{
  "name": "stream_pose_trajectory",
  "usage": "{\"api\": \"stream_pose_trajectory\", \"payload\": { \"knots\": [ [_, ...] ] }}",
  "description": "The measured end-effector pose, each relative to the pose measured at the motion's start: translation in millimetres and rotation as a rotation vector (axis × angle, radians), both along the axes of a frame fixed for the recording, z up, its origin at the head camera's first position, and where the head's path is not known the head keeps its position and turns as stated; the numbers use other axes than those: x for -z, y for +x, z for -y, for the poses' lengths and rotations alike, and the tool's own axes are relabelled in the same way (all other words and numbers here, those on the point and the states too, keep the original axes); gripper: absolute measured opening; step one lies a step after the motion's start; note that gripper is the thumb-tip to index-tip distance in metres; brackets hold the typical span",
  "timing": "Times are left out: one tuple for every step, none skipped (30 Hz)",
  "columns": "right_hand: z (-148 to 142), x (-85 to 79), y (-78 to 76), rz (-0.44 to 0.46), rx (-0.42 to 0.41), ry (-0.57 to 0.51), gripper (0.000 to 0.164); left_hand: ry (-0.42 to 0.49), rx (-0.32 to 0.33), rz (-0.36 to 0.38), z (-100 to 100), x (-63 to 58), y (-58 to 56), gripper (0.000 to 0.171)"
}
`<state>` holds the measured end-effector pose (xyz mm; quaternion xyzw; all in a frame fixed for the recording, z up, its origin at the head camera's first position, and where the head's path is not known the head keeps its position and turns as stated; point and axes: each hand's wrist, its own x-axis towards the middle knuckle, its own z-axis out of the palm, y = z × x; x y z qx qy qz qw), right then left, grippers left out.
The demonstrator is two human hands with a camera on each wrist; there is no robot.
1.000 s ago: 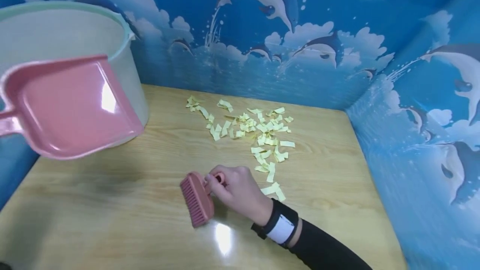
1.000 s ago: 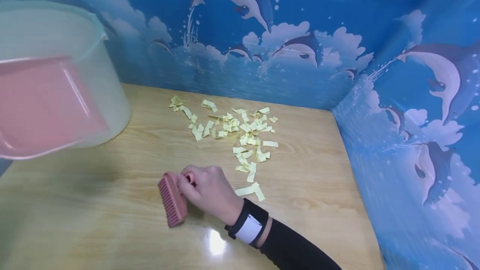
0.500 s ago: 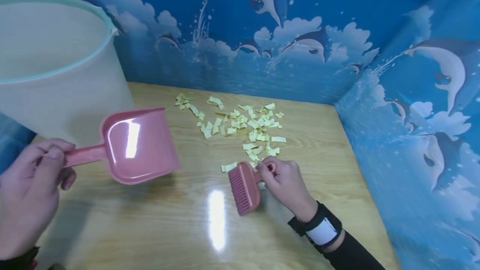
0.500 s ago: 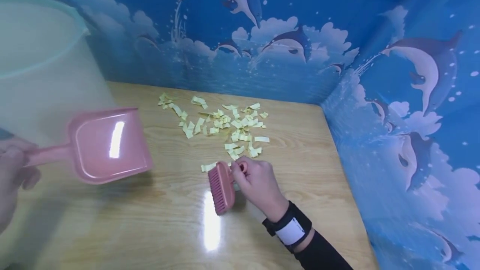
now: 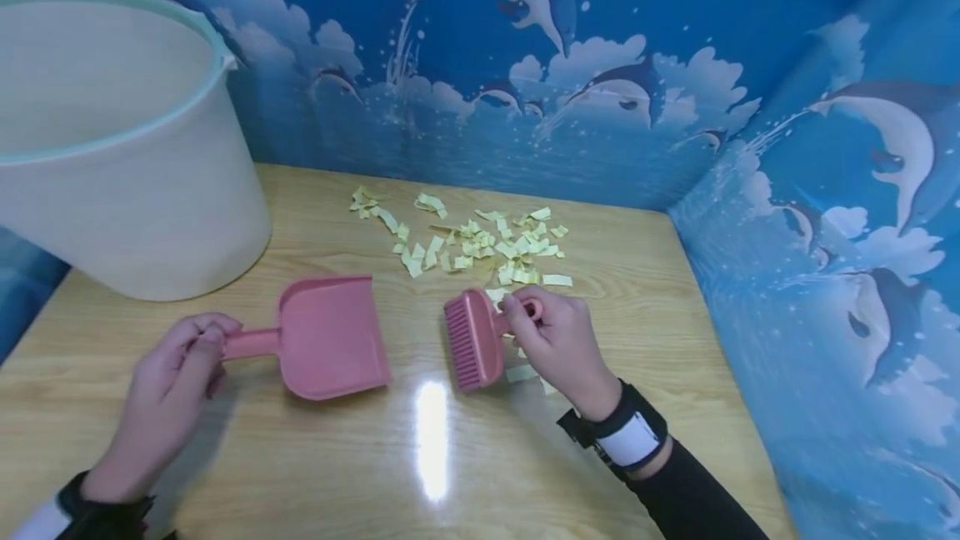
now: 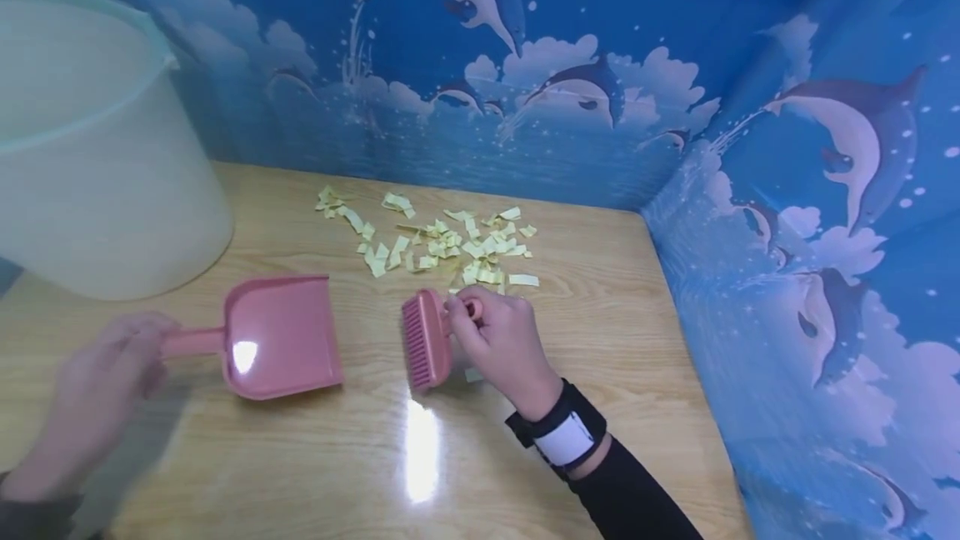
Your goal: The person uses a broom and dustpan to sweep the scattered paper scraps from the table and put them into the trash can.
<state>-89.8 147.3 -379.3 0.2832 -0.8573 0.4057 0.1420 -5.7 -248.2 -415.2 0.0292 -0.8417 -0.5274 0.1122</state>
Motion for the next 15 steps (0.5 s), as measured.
{"api": "stream_pose_trajectory", "payload": {
  "knots": [
    [6, 3.2, -2.7, 0.004, -0.01, -0.005, 0.021, 0.005, 0.01, 0.007, -1, 1.8, 0.0, 0.023],
    [11, 6.2, -5.2, 0.01, -0.016, -0.01, 0.023, 0.011, 0.02, 0.01, -1, 3.6, -0.4, 0.023],
    [15, 9.0, -7.5, 0.025, -0.019, -0.01, 0.024, 0.014, 0.026, 0.014, -2, 5.1, -0.7, 0.024],
    [18, 11.6, -9.5, 0.041, -0.019, -0.008, 0.025, 0.015, 0.032, 0.02, -2, 6.5, -1.2, 0.025],
    [19, 14.3, -11.3, 0.053, -0.013, 0.005, 0.027, 0.021, 0.037, 0.023, -1, 7.8, -1.6, 0.025],
    [19, 17.3, -12.9, 0.064, -0.005, 0.012, 0.027, 0.019, 0.039, 0.029, -2, 9.1, -2.0, 0.026],
    [18, 19.9, -13.8, 0.068, 0.007, 0.025, 0.028, 0.014, 0.038, 0.035, -2, 10.4, -2.0, 0.027],
    [16, 22.5, -14.2, 0.076, 0.017, 0.03, 0.028, 0.012, 0.037, 0.037, -2, 11.6, -2.0, 0.027],
    [13, 24.5, -13.9, 0.085, 0.029, 0.033, 0.028, 0.015, 0.035, 0.037, -2, 12.7, -1.6, 0.027],
    [8, 26.2, -12.7, 0.094, 0.044, 0.036, 0.028, 0.019, 0.039, 0.034, -3, 14.0, -1.9, 0.027],
    [3, 27.5, -11.1, 0.103, 0.063, 0.036, 0.028, 0.025, 0.043, 0.027, -5, 15.3, -2.1, 0.027],
    [-3, 28.4, -9.0, 0.115, 0.079, 0.03, 0.026, 0.03, 0.049, 0.022, -6, 16.5, -2.3, 0.027],
    [-8, 28.5, -6.4, 0.124, 0.096, 0.027, 0.026, 0.04, 0.058, 0.015, -7, 17.4, -2.4, 0.026],
    [-14, 28.9, -3.9, 0.135, 0.113, 0.023, 0.025, 0.049, 0.066, 0.01, -9, 18.2, -2.7, 0.025],
    [-20, 28.6, -1.1, 0.142, 0.132, 0.025, 0.024, 0.054, 0.074, 0.008, -10, 19.1, -3.0, 0.025]
  ]
}}
